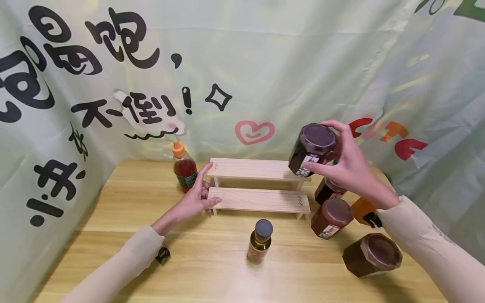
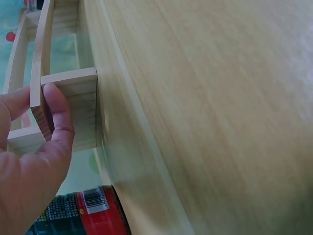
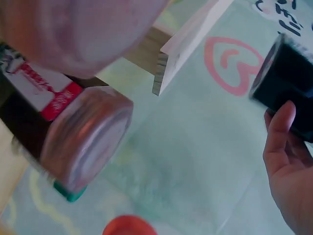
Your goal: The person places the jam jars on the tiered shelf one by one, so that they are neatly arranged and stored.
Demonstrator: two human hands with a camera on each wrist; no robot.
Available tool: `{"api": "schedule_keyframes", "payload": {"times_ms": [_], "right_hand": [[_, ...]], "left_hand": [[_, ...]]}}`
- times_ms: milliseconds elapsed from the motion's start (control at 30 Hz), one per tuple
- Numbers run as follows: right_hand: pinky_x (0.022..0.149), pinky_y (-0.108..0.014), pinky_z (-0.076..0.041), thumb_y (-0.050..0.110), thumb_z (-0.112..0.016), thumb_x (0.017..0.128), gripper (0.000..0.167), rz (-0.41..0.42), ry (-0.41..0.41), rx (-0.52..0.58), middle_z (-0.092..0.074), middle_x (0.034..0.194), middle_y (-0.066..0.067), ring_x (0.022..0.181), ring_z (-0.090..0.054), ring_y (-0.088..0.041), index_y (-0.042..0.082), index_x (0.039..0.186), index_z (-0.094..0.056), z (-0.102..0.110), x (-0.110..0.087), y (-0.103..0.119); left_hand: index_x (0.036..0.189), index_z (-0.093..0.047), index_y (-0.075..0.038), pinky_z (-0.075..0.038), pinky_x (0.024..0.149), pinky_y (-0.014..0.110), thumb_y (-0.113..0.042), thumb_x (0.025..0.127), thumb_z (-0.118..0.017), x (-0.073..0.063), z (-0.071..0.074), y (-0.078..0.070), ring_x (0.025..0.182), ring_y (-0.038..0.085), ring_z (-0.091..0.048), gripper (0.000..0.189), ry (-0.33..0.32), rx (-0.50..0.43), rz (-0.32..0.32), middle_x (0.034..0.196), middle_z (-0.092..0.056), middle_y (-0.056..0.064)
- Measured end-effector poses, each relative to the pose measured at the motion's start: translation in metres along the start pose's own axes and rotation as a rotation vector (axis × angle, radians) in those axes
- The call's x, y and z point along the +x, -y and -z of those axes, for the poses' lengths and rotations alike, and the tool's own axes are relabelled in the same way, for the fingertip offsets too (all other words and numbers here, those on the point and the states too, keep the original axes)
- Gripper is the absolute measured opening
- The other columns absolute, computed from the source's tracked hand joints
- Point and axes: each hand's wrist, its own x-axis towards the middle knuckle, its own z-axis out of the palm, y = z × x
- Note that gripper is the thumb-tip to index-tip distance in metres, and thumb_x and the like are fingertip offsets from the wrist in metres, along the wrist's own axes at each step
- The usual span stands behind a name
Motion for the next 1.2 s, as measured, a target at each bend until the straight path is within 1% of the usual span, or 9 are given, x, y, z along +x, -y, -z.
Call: {"api": "schedule_keyframes", "payload": {"times_ms": [133,200,367,467,633,733,900,1033,1200], "right_hand": [[0.071,-0.029,-0.062,-0.002,-0.093,0.084,0.102,0.003,0.044,0.054,-0.066,0.131,-0.008,0.093,-0.071,-0.027,0.020,0.163,-0.033,-0.020,0.019,0.000],[0.073,-0.031,-0.062,0.003,-0.094,0.086,0.100,-0.011,0.068,0.065,-0.067,0.130,-0.007,0.096,-0.071,-0.026,0.022,0.163,-0.032,-0.030,0.027,0.000],[0.076,-0.036,-0.063,0.011,-0.093,0.089,0.098,-0.037,0.118,0.080,-0.064,0.135,-0.008,0.104,-0.069,-0.025,0.024,0.164,-0.031,-0.054,0.041,-0.001],[0.076,-0.041,-0.063,0.011,-0.094,0.088,0.099,-0.029,0.139,0.104,-0.062,0.139,-0.009,0.107,-0.069,-0.026,0.023,0.164,-0.031,-0.068,0.047,-0.002],[0.091,-0.047,-0.064,0.010,-0.096,0.086,0.101,0.016,0.186,0.139,-0.055,0.150,-0.008,0.124,-0.066,-0.028,0.024,0.163,-0.032,-0.093,0.056,-0.004],[0.101,-0.050,-0.060,0.013,-0.097,0.086,0.101,0.033,0.202,0.119,-0.053,0.152,-0.007,0.130,-0.063,-0.028,0.023,0.163,-0.033,-0.105,0.059,-0.005],[0.105,-0.055,-0.056,0.013,-0.096,0.087,0.099,0.009,0.219,0.125,-0.054,0.150,-0.006,0.130,-0.063,-0.027,0.023,0.162,-0.031,-0.119,0.062,-0.007],[0.110,-0.054,-0.052,0.014,-0.093,0.090,0.098,-0.017,0.231,0.167,-0.053,0.151,-0.005,0.132,-0.062,-0.025,0.021,0.164,-0.028,-0.128,0.064,-0.010],[0.111,-0.055,-0.052,0.011,-0.092,0.091,0.099,-0.037,0.232,0.212,-0.054,0.151,-0.007,0.132,-0.063,-0.026,0.016,0.165,-0.026,-0.138,0.066,-0.016]], "left_hand": [[0.176,-0.003,-0.041,-0.050,0.053,0.025,0.000,0.098,-0.081,-0.003,-0.001,0.003,0.070,0.017,-0.043,0.117,-0.014,0.021,-0.020,0.112,-0.038,0.017],[0.176,-0.003,-0.041,-0.047,0.052,0.023,0.001,0.098,-0.082,-0.004,0.000,0.004,0.069,0.017,-0.042,0.118,-0.024,0.031,-0.025,0.111,-0.039,0.018],[0.175,-0.004,-0.045,-0.052,0.052,0.026,0.000,0.098,-0.082,-0.005,0.001,0.005,0.068,0.016,-0.044,0.118,-0.029,0.025,-0.026,0.112,-0.039,0.018],[0.175,-0.005,-0.046,-0.055,0.053,0.028,0.000,0.098,-0.081,-0.004,0.001,0.005,0.068,0.016,-0.047,0.117,-0.023,0.009,-0.027,0.112,-0.039,0.016],[0.177,-0.005,-0.038,-0.051,0.053,0.026,0.002,0.098,-0.081,-0.001,0.002,0.004,0.068,0.016,-0.046,0.117,-0.013,0.016,-0.059,0.108,-0.039,0.016],[0.177,-0.006,-0.039,-0.050,0.052,0.024,0.000,0.098,-0.082,0.001,0.002,0.004,0.067,0.015,-0.046,0.116,-0.013,0.033,-0.079,0.106,-0.040,0.016],[0.177,-0.006,-0.038,-0.051,0.050,0.028,-0.008,0.099,-0.083,0.004,0.003,0.005,0.066,0.015,-0.048,0.113,-0.004,0.074,-0.101,0.104,-0.042,0.014],[0.176,-0.005,-0.039,-0.053,0.051,0.029,-0.005,0.099,-0.082,0.004,0.002,0.005,0.065,0.016,-0.049,0.114,-0.007,0.070,-0.070,0.103,-0.042,0.015],[0.177,-0.006,-0.037,-0.048,0.051,0.026,-0.003,0.099,-0.082,0.004,0.001,0.004,0.066,0.018,-0.047,0.115,-0.010,0.060,-0.050,0.100,-0.042,0.016]]}}
